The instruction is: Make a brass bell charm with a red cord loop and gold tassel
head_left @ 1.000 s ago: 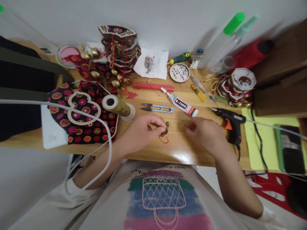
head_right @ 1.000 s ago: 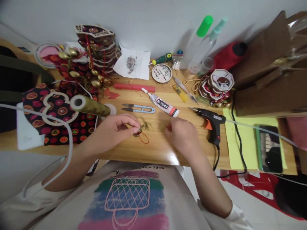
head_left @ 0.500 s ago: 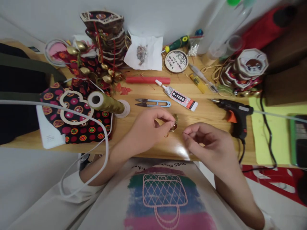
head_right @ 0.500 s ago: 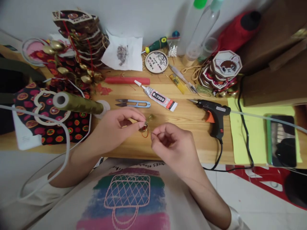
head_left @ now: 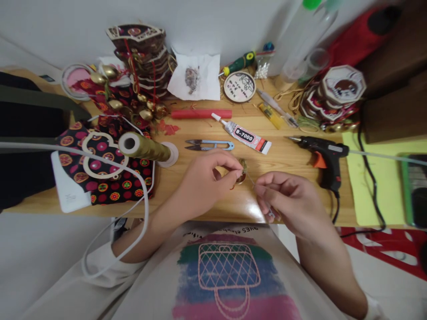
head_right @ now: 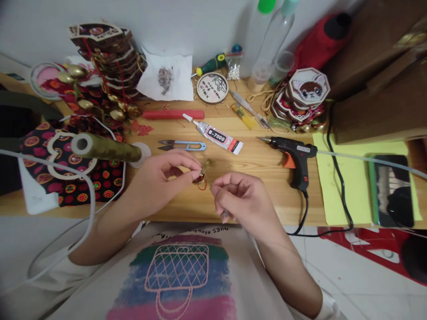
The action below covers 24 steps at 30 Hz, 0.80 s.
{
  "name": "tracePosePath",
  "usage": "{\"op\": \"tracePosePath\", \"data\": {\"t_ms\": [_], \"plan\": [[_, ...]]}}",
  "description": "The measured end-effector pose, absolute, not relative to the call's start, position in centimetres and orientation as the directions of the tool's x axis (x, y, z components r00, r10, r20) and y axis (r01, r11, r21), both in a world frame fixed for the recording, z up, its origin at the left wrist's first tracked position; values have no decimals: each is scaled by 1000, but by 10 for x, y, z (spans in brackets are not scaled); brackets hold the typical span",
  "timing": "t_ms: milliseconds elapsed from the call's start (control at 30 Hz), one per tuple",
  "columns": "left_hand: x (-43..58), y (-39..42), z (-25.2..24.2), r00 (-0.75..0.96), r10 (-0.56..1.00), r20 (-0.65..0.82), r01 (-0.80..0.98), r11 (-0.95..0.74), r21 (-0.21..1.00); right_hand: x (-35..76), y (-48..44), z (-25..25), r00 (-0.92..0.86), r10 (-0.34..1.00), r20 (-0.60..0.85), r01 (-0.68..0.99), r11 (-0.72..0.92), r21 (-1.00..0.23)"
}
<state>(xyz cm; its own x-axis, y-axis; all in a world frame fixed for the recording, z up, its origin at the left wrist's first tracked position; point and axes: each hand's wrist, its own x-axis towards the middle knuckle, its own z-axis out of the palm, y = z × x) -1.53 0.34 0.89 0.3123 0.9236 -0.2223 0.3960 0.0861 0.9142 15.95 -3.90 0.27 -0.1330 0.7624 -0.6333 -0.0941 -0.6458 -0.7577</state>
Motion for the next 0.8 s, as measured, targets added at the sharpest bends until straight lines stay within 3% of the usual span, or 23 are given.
{"op": "tracePosePath", "data": {"t_ms": [600,800], "plan": [[-14,2,10,315,926,-206,383,75,921,154,-42,3,-89,811,-578,-129,-585,-801],[-13,3,11,313,927,-208,381,78,921,153,-44,5,-39,843,-537,-53,-538,-841]]}}
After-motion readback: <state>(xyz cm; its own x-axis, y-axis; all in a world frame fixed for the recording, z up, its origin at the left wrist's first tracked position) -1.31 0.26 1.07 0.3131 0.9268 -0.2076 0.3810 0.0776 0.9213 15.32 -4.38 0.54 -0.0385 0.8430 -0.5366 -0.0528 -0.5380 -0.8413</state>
